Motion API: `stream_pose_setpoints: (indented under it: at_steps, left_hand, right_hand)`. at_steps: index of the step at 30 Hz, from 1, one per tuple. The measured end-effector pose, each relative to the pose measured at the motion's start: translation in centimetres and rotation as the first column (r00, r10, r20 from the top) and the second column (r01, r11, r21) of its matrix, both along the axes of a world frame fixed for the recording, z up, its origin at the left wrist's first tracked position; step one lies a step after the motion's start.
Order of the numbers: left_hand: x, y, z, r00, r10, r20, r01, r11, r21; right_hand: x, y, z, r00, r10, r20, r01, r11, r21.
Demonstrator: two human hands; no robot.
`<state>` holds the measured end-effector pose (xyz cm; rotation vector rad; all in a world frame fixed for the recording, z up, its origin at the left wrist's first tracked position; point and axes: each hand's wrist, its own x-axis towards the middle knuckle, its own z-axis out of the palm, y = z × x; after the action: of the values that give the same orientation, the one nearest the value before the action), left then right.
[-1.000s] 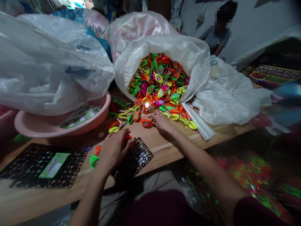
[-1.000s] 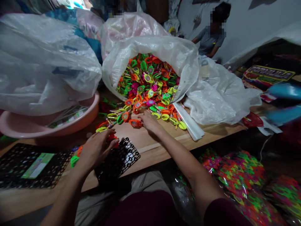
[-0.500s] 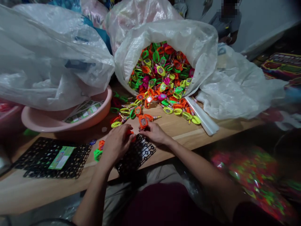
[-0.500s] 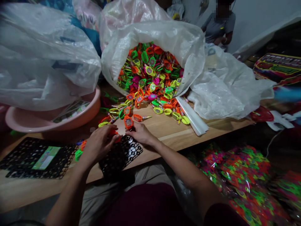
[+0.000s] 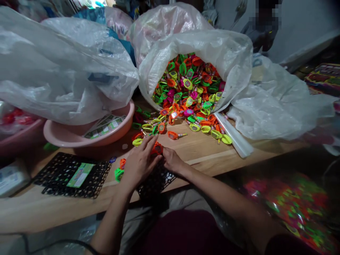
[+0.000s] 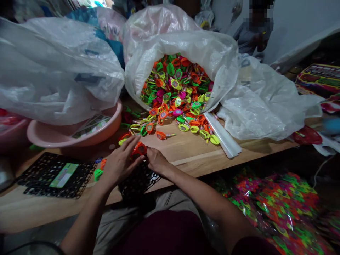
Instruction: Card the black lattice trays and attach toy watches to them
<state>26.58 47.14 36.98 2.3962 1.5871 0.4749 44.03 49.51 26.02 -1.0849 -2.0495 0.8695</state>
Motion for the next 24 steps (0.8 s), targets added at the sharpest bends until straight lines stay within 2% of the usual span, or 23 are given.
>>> stream_pose_setpoints:
  at_steps: [2,5,7,10,12,14,17,19,22,24]
  left_hand:
    - [0.1,0.2,0.0,0.997,-0.034,-0.063,0.033,0.999,-0.017]
    - [0.2,0.4,-0.1,0.999,0.014,-0.043,-0.015,1.0,-0.027]
    - [0.2,0.4,-0.1,0.998,0.042,-0.04,-0.043,0.999,-0.021]
    - [0.4,0.5,0.2,0.997,0.032,-0.068,-0.035,0.999,-0.04]
    - [0.4,0.5,0.5,0.997,0.031,-0.077,-0.036,0.998,-0.06]
    - [0.5,0.6,0.7,0.996,0.036,-0.078,-0.042,0.996,-0.081]
    - [0.6,0.5,0.9,0.995,0.035,-0.094,-0.045,0.993,-0.105]
    - [0.6,0.5,0.9,0.995,0.039,-0.097,-0.049,0.993,-0.105]
    - [0.6,0.4,0.8,0.996,0.044,-0.079,-0.051,0.995,-0.091]
    - [0.5,0.4,0.6,0.996,0.043,-0.074,-0.049,0.996,-0.079]
  right_hand:
    - [0.5,0.4,1.0,0.999,0.046,0.005,-0.046,0.997,-0.061]
    - [2.4,1.7,3.0,0.995,0.095,-0.04,-0.098,0.991,-0.096]
    - [4.2,3.1,3.9,0.999,-0.035,-0.03,0.034,0.999,-0.04]
    - [7.2,5.5,3.9,0.946,-0.285,0.152,0.274,0.958,0.091]
    - [8.8,6.5,3.3,0.9,-0.317,0.299,0.292,0.948,0.125]
    - [9.6,6.5,2.7,0.892,-0.29,0.346,0.271,0.957,0.103]
    - [8.9,4.9,2.4,0.943,-0.264,0.202,0.268,0.963,0.011]
    - [7.6,3.3,2.5,0.973,-0.23,0.005,0.229,0.964,-0.138]
    - [5.2,1.3,2.4,0.944,-0.174,-0.281,0.063,0.93,-0.362]
    - [4.0,0.5,2.2,0.912,-0.155,-0.379,-0.028,0.9,-0.436]
